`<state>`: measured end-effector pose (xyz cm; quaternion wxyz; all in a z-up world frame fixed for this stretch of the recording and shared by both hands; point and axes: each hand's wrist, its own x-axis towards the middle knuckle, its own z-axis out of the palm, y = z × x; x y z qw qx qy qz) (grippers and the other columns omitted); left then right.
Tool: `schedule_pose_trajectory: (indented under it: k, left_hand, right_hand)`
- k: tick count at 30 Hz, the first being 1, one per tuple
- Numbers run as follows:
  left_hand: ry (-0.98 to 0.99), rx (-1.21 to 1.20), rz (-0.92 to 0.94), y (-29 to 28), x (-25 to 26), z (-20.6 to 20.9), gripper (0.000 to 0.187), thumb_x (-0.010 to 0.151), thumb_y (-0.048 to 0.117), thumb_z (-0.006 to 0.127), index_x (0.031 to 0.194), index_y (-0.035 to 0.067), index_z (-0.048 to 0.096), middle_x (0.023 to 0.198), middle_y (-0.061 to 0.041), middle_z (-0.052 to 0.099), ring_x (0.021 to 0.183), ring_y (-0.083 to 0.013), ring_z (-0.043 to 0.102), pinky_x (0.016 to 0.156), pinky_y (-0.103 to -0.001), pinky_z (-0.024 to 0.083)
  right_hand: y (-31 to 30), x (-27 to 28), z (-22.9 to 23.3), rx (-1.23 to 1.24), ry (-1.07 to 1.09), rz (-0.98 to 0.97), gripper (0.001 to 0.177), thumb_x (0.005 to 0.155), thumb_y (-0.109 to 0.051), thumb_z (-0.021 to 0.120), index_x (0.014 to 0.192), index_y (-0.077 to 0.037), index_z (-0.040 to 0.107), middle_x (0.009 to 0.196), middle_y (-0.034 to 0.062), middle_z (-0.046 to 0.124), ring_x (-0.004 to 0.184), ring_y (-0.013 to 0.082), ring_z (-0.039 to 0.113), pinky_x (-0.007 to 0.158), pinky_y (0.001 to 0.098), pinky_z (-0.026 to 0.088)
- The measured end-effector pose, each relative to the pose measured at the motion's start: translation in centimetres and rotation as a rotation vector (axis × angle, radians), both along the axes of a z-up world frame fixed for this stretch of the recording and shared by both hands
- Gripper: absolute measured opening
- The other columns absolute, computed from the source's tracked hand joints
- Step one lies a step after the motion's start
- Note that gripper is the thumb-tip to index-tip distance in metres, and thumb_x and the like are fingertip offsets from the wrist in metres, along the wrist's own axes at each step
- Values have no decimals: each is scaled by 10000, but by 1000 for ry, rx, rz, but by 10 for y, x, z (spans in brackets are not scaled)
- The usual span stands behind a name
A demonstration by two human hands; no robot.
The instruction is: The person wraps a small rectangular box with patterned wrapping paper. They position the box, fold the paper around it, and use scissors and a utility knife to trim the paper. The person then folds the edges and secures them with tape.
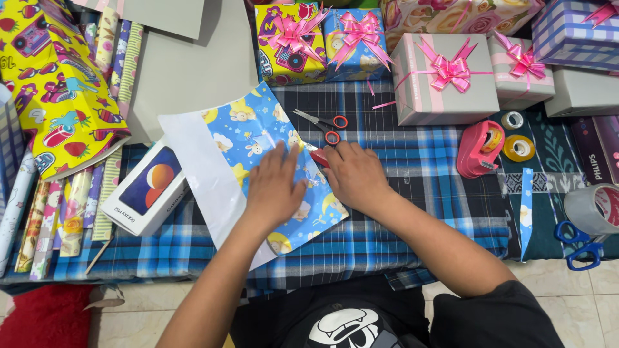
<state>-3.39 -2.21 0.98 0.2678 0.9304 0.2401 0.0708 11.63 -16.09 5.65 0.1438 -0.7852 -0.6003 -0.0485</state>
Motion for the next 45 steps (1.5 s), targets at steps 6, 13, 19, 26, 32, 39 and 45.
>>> schedule_pose_trajectory:
  k: [6,13,19,26,32,39,45]
  left_hand:
    - [-125,366,129,19,23,4,648,883,410,675,1430,85,554,1528,-272,421,1413,-465,369,1108,-583,283]
    - [-152,390,99,10,18,-17,672,907,442,652,1455,66,551,1533,-282,423,1417,-471,364,1121,-587,277]
    - [-168,409,94,10,18,-14,657,939,442,627,1470,66,538,1546,-281,416,1432,-470,362,1132,-581,281]
    - [-141,397,93,9,17,-13,663,942,440,616,1478,60,525,1550,-284,406,1441,-472,348,1135,-589,270]
    - [-128,377,96,9,18,-13,678,937,446,615,1481,56,513,1553,-286,395,1447,-468,337,1138,-594,258]
    - [-126,373,93,9,17,-12,681,946,448,615,1489,52,503,1559,-288,387,1457,-465,328,1147,-591,251]
    - [-108,359,94,10,18,-12,692,934,442,616,1496,57,492,1564,-279,382,1461,-455,313,1148,-589,244]
  right_hand:
    - [0,-6,6,-24,-38,-12,457,791,-248,776,1178,-36,658,993,98,623,900,274,644,695,435,505]
    - [-8,-7,3,-49,-18,-13,453,816,-245,765,1202,-33,657,970,99,625,904,271,648,698,424,516]
    - [-2,-9,6,-70,-32,-45,448,813,-252,757,1187,-26,656,968,104,623,904,272,648,693,430,519]
    - [3,-9,3,-79,-42,-54,455,808,-254,759,1185,-21,656,978,106,624,905,271,649,689,431,521]
    - [9,-8,3,-64,-47,-57,442,802,-246,768,1169,-26,655,986,105,628,911,273,652,693,431,525]
    - [14,-7,5,-45,-5,-61,431,799,-230,770,1158,-25,648,1029,111,641,918,280,658,687,441,531]
    - [17,-4,2,13,-28,-45,444,793,-230,773,1160,-17,643,1075,130,644,924,293,656,694,442,533]
